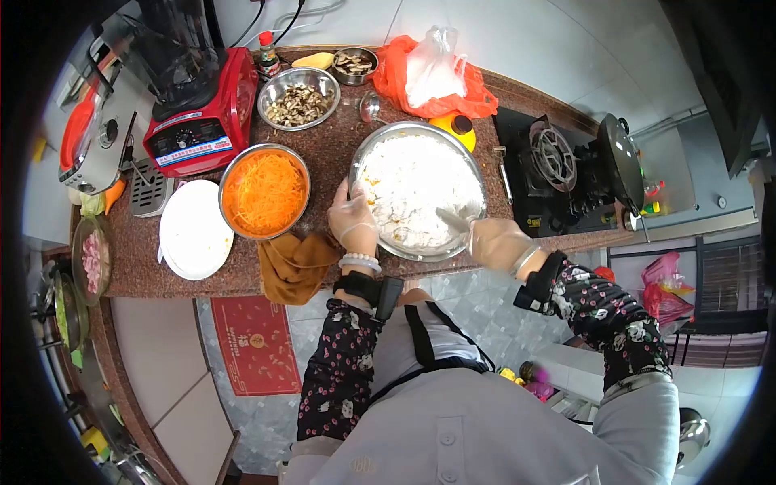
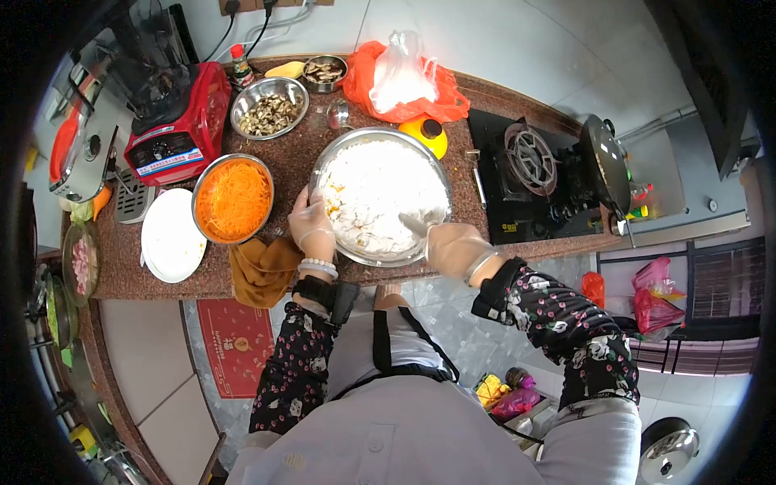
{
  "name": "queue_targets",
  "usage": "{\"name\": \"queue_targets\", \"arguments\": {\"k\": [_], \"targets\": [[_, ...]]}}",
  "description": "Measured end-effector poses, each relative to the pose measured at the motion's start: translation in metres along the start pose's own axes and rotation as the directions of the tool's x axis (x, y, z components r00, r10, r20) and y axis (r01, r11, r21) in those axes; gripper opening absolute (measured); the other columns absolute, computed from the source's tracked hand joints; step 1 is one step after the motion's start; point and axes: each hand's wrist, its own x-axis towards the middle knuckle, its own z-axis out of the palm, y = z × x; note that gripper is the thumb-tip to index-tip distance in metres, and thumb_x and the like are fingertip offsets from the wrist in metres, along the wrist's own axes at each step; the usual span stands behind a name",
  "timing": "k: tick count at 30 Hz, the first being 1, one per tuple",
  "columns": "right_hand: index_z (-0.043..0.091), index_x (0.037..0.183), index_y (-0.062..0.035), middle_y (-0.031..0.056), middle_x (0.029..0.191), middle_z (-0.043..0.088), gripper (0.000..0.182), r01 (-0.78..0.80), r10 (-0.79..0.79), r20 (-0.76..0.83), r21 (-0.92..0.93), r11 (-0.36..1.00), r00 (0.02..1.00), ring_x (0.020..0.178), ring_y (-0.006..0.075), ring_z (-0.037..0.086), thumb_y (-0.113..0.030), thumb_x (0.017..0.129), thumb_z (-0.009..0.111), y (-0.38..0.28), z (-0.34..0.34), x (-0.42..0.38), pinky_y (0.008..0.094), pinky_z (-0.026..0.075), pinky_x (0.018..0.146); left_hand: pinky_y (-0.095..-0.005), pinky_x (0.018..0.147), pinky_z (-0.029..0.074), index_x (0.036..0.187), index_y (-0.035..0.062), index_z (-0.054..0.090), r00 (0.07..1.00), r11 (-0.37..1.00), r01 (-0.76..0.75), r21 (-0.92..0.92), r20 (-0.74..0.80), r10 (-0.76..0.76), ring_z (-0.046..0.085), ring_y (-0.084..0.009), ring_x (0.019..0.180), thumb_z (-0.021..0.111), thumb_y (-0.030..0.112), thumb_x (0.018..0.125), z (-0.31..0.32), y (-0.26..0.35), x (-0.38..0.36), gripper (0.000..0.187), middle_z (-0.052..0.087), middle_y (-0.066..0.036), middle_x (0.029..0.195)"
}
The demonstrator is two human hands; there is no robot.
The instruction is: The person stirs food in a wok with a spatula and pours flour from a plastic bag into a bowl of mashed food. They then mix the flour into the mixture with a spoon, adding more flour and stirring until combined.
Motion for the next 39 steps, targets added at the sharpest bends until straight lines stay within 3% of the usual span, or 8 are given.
{"name": "queue_targets", "arguments": {"k": [2,5,10,19,25,30,34,39], "targets": [[0.021,0.152,-0.0236,0.0192,0.094,0.068,0.076,0.022,-0.023,0.034,0.004,1.0,0.999,0.08,0.0326,0.069,-0.009,0.083,0.05,-0.006,-0.003,-0.003,0.0435,0.055,0.068,-0.0344,0.068,0.052,0.117,-0.0001,0.064,1.0,1.0,0.009,-0.014,0.024,-0.009,0.069,-0.024,0.076,0.059,0.017,0.091,-0.001,0.003,-0.002,0.032,0.071,-0.018,0.091],[0.049,0.117,-0.0099,0.0139,0.073,0.063,0.028,0.2,-0.294,-0.348,-0.281,0.939,0.89,0.064,0.0297,0.064,-0.015,0.09,0.051,0.002,-0.009,-0.004,0.042,0.052,0.058,-0.0316,0.071,0.051,0.118,-0.0012,0.063,0.998,1.0,0.009,-0.028,0.06,-0.007,0.067,-0.0193,0.078,0.059,0.018,0.092,-0.005,0.011,-0.003,0.033,0.071,-0.015,0.095],[0.06,0.102,-0.0041,0.0067,0.083,0.063,0.019,-0.028,-0.008,-0.062,-0.565,0.824,0.998,0.074,0.015,0.062,-0.019,0.097,0.048,-0.009,-0.105,0.032,0.0304,0.055,0.066,-0.0333,0.069,0.052,0.121,0.0027,0.063,0.997,0.997,0.046,-0.056,0.068,-0.042,0.069,-0.0229,0.077,0.058,0.019,0.091,-0.004,0.009,-0.002,0.034,0.072,-0.016,0.093],[0.071,0.096,-0.0107,0.0087,0.094,0.069,0.016,0.248,-0.529,-0.175,-0.734,0.632,0.83,0.087,0.0219,0.068,-0.016,0.09,0.057,0.018,-0.139,0.151,0.034,0.055,0.079,-0.0359,0.073,0.051,0.122,0.0069,0.064,0.984,0.987,0.157,0.023,0.075,-0.158,0.069,-0.0272,0.083,0.056,0.023,0.091,-0.004,0.016,0.002,0.036,0.071,-0.018,0.098],[0.069,0.095,-0.0065,0.0105,0.091,0.07,0.022,0.019,-0.001,0.033,-0.543,0.839,0.999,0.085,0.0264,0.068,-0.024,0.091,0.057,0.041,-0.127,0.117,0.0383,0.055,0.079,-0.0371,0.072,0.052,0.119,0.0074,0.066,0.989,0.989,0.144,-0.007,0.046,-0.144,0.069,-0.0296,0.081,0.056,0.023,0.091,-0.001,0.007,0.004,0.034,0.071,-0.018,0.095],[0.058,0.091,-0.0068,0.0044,0.066,0.056,0.023,-0.091,0.143,0.098,-0.411,0.907,0.985,0.06,0.0175,0.061,-0.027,0.097,0.049,0.07,-0.087,0.073,0.0337,0.054,0.054,-0.0379,0.069,0.052,0.116,0.0086,0.068,0.997,0.994,0.073,0.084,-0.014,-0.072,0.069,-0.0311,0.077,0.057,0.023,0.091,-0.004,0.02,-0.002,0.031,0.07,-0.019,0.092],[0.058,0.079,-0.0027,0.0053,0.066,0.057,0.015,0.263,-0.432,-0.126,-0.633,0.728,0.893,0.06,0.0199,0.059,-0.012,0.088,0.05,0.097,-0.016,0.041,0.0341,0.045,0.047,-0.0381,0.069,0.052,0.116,0.0095,0.068,0.996,0.991,0.08,0.11,-0.048,-0.075,0.069,-0.031,0.077,0.058,0.024,0.09,0.0,0.01,-0.003,0.031,0.071,-0.019,0.092],[0.07,0.076,0.002,0.0156,0.071,0.067,0.018,0.475,-0.508,0.111,-0.565,0.675,0.854,0.065,0.0274,0.068,-0.01,0.081,0.057,0.079,-0.003,0.029,0.035,0.055,0.061,-0.0336,0.073,0.052,0.116,0.0007,0.065,0.999,0.99,0.033,0.138,-0.036,-0.028,0.069,-0.0237,0.083,0.058,0.019,0.091,-0.001,0.014,-0.006,0.032,0.071,-0.017,0.098]]}}
